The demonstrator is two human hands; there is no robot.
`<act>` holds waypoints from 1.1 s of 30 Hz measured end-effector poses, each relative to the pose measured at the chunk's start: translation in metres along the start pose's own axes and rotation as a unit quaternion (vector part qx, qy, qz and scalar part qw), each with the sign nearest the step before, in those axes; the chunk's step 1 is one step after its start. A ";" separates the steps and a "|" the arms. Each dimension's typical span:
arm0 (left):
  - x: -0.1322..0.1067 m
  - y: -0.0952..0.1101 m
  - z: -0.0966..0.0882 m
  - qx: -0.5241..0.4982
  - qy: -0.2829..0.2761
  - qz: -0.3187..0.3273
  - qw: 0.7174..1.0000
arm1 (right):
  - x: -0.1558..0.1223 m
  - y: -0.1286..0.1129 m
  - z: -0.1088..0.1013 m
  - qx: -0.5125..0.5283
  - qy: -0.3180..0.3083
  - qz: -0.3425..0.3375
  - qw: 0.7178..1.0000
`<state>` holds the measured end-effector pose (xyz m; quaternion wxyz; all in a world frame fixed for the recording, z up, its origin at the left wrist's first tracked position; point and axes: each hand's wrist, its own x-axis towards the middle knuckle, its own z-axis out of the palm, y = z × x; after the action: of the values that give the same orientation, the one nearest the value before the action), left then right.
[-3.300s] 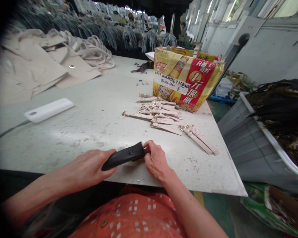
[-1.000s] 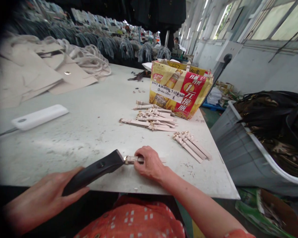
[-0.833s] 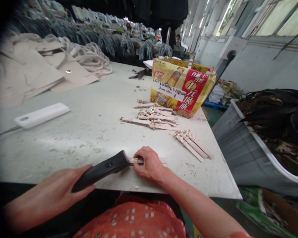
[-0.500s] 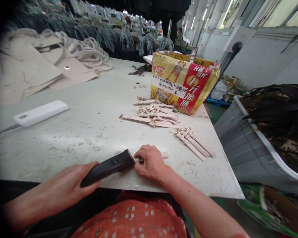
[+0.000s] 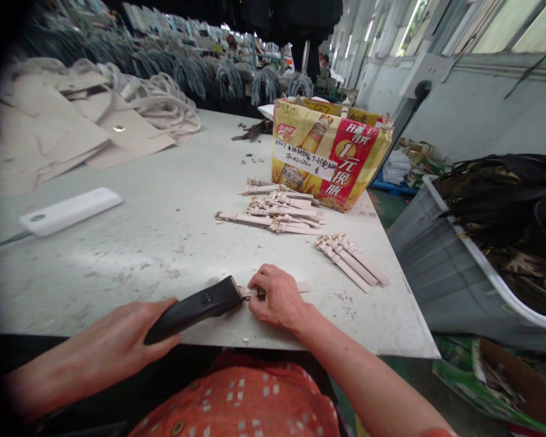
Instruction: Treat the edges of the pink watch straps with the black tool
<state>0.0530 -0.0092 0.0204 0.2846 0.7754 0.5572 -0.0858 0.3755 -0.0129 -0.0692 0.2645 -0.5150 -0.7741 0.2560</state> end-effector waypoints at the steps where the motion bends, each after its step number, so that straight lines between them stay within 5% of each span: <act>1: -0.001 0.000 -0.001 -0.004 -0.001 0.000 1.000 | -0.001 0.001 0.002 0.002 0.003 -0.007 1.000; 12: -0.001 0.002 0.004 -0.009 -0.016 -0.017 1.000 | 0.000 0.000 0.003 -0.024 -0.006 -0.022 0.999; 22: 0.003 -0.010 0.017 -0.022 0.008 0.001 1.000 | 0.001 -0.005 -0.016 -0.064 -0.077 -0.052 0.994; 28: 0.002 0.002 0.009 0.014 -0.014 -0.008 1.000 | -0.004 0.006 -0.025 -0.019 -0.113 -0.063 0.991; 33: -0.001 0.006 0.003 0.029 -0.026 -0.014 0.999 | -0.009 0.017 -0.015 0.012 -0.079 -0.057 0.995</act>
<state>0.0591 -0.0130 0.0202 0.2751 0.7730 0.5576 -0.1263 0.3991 -0.0135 -0.0709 0.2225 -0.4452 -0.8175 0.2896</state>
